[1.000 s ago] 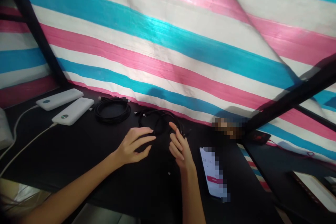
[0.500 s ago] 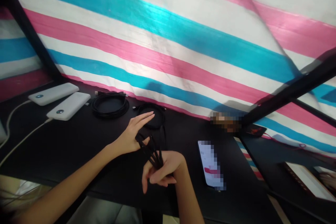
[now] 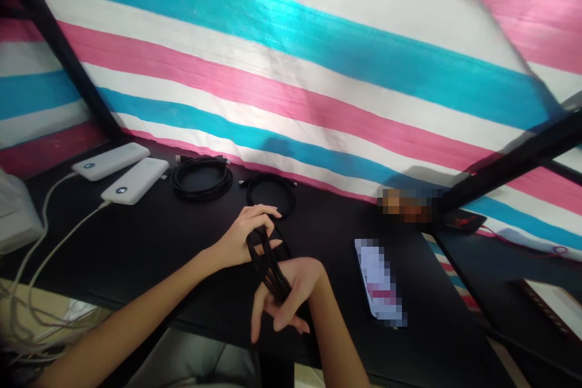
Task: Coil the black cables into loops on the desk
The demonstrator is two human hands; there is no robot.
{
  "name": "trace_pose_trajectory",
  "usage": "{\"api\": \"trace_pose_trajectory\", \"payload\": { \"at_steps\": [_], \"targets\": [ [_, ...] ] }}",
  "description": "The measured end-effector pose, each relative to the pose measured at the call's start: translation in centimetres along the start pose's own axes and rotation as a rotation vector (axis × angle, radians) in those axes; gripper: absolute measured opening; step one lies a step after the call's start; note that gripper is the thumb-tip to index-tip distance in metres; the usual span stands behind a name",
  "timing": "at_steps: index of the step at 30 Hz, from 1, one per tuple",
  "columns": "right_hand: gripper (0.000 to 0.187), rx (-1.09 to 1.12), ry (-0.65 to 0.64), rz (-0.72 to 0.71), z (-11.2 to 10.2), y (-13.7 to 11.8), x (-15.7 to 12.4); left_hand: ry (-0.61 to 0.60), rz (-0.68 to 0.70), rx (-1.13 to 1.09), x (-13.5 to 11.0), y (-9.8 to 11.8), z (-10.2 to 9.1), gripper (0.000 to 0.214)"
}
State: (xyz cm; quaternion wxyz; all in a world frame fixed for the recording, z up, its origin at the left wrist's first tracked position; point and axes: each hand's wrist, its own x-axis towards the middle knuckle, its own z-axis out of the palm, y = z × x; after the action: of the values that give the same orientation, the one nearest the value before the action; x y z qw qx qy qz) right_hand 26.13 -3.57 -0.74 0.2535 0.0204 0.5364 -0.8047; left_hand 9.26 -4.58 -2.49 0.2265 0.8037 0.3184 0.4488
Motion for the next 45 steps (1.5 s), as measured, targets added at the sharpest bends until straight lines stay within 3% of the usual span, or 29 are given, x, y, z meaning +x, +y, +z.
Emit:
{"api": "trace_pose_trajectory", "payload": {
  "at_steps": [4, 7, 11, 14, 17, 22, 27, 30, 33, 36, 40, 45],
  "targets": [
    [0.042, -0.029, 0.513, -0.296, 0.6, 1.3, -0.7, 0.189, -0.107, -0.039, 0.2, -0.3, 0.2, 0.031],
    [0.041, -0.133, 0.948, -0.403, 0.8, 1.7, -0.9, 0.269, -0.291, -0.112, 0.3, -0.5, 0.0, 0.038],
    [0.024, -0.343, 1.503, -0.515, 0.2, 1.7, -0.1, 0.372, -0.464, -0.234, 0.5, -1.1, -0.5, 0.045],
    [0.022, -0.471, 1.731, -0.581, -0.3, 1.7, 0.5, 0.417, -0.501, -0.327, 0.6, -1.7, -0.8, 0.045],
    [0.023, -0.488, 1.774, -0.568, -0.5, 1.5, 0.9, 0.437, -0.57, -0.436, 0.8, -2.1, -1.2, 0.044],
    [0.029, -0.317, 1.829, -0.65, -1.3, 1.5, 2.0, 0.42, -0.767, -0.662, 1.1, -2.1, -1.9, 0.037],
    [0.033, -0.06, 1.912, -0.766, -2.5, 2.1, 2.6, 0.339, -0.789, -0.77, 1.1, -2.2, -1.5, 0.036],
    [0.032, 0.063, 1.948, -0.868, -2.6, 2.2, 2.3, 0.245, -0.742, -0.713, 1.1, -2.3, -0.8, 0.028],
    [0.032, 0.232, 1.964, -0.954, -2.7, 2.1, 1.7, 0.165, -0.672, -0.493, 0.9, -2.6, -0.3, 0.024],
    [0.032, 0.396, 1.942, -1.015, -2.9, 2.2, 1.2, 0.069, -0.726, -0.382, 0.7, -3.1, 0.1, 0.027],
    [0.033, 0.443, 1.898, -0.917, -3.5, 2.8, 1.0, 0.008, -0.851, -0.494, 0.5, -3.9, 0.1, 0.027],
    [0.045, 0.113, 1.935, -0.754, -4.1, 3.5, 1.5, 0.153, -0.885, -0.552, 0.6, -5.1, -0.3, 0.027]
  ]
}}
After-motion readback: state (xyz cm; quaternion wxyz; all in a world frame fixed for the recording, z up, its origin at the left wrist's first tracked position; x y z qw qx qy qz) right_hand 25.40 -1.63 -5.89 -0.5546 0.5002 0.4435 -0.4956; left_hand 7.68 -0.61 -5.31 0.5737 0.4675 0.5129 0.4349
